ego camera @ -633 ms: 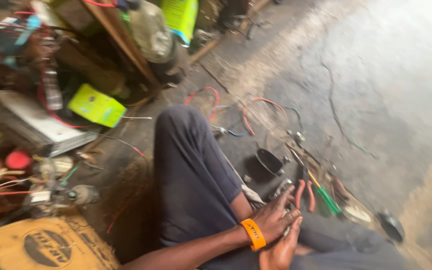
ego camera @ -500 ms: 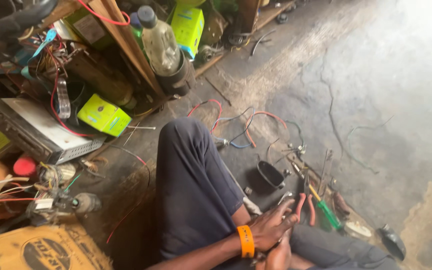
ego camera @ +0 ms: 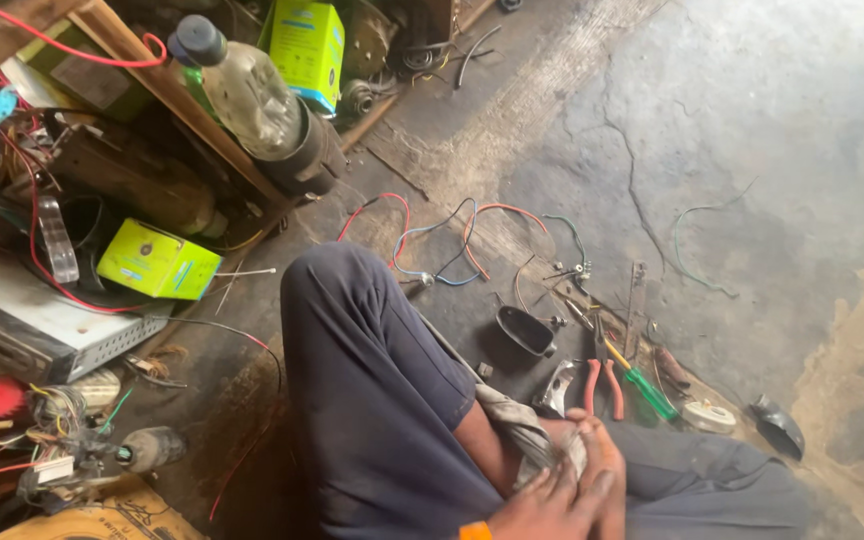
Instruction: The person sits on the floor and repairs a small electronic component by stripping and twisting wires, then connecting them to a metal housing. They use pliers and a screwdriver to manipulate the wires and secure the connections.
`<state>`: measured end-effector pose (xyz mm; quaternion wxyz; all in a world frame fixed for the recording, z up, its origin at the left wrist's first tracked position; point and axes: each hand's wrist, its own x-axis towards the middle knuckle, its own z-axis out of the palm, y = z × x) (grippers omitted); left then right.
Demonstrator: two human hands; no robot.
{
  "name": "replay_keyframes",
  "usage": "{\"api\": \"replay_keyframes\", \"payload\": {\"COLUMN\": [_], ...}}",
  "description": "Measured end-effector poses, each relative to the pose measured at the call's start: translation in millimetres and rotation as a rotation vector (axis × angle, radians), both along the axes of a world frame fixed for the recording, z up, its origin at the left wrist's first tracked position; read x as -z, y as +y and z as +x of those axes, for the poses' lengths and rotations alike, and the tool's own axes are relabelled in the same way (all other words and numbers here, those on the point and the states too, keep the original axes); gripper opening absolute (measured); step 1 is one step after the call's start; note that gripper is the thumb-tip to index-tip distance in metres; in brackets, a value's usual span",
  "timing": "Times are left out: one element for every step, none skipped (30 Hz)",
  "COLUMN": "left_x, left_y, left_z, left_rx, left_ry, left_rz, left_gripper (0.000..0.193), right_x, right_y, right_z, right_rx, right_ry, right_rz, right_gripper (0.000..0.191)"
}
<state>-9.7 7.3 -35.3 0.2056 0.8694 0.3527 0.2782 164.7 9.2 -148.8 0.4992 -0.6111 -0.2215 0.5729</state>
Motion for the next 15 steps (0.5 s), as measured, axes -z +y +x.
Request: {"api": "replay_keyframes", "payload": {"left_x": [-8, -16, -23, -28, -31, -30, -29, -26, -19, -11, -1, 11, 25, 40, 55], "left_y": [13, 32, 53, 76, 98, 130, 162, 188, 213, 238, 258, 270, 279, 281, 276], "left_z": [-12, -25, -38, -50, -60, -63, -53, -47, -47, -48, -46, -41, -35, -29, -21], "left_rx": [0.131, 0.27, 0.419, 0.407, 0.4, 0.445, 0.236, -0.012, -0.086, -0.031, 0.019, 0.079, 0.138, 0.199, 0.199], "left_ry": [-0.009, -0.021, -0.038, 0.103, 0.243, 0.182, 0.445, 0.355, 0.342, 0.286, 0.23, 0.22, 0.211, 0.199, 0.327], "left_rz": [-0.229, -0.458, -0.692, -0.684, -0.672, -0.365, -0.27, -0.147, -0.11, -0.133, -0.154, -0.248, -0.343, -0.445, -0.423], "left_gripper": [0.066, 0.067, 0.069, 0.047, 0.029, 0.025, 0.052, 0.03, 0.033, 0.04, 0.049, 0.053, 0.057, 0.061, 0.065], "right_x": [-6, -19, -33, -44, -54, -66, -78, -89, -99, -109, -119, -133, -150, -165, -182], "right_y": [-3, -10, -19, -27, -34, -40, -43, -42, -42, -37, -30, -21, -13, -1, 10], "right_z": [0, 4, 4, -1, -8, -9, -6, -4, -7, -13, -16, -14, -5, 4, 20], "right_rx": [-0.139, -0.275, -0.406, -0.437, -0.465, -0.491, -0.657, -0.845, -1.019, -1.127, -1.241, -1.297, -1.293, -1.304, -1.145], "right_ry": [0.004, 0.008, 0.009, -0.068, -0.145, -0.227, -0.308, -0.375, -0.403, -0.382, -0.355, -0.297, -0.195, -0.125, -0.052], "right_rz": [0.12, 0.238, 0.348, 0.273, 0.195, 0.119, 0.114, 0.108, 0.097, 0.08, 0.067, 0.061, 0.065, 0.069, 0.099], "right_gripper": [0.041, 0.038, 0.038, 0.037, 0.037, 0.037, 0.038, 0.038, 0.038, 0.038, 0.038, 0.038, 0.038, 0.038, 0.038]}}
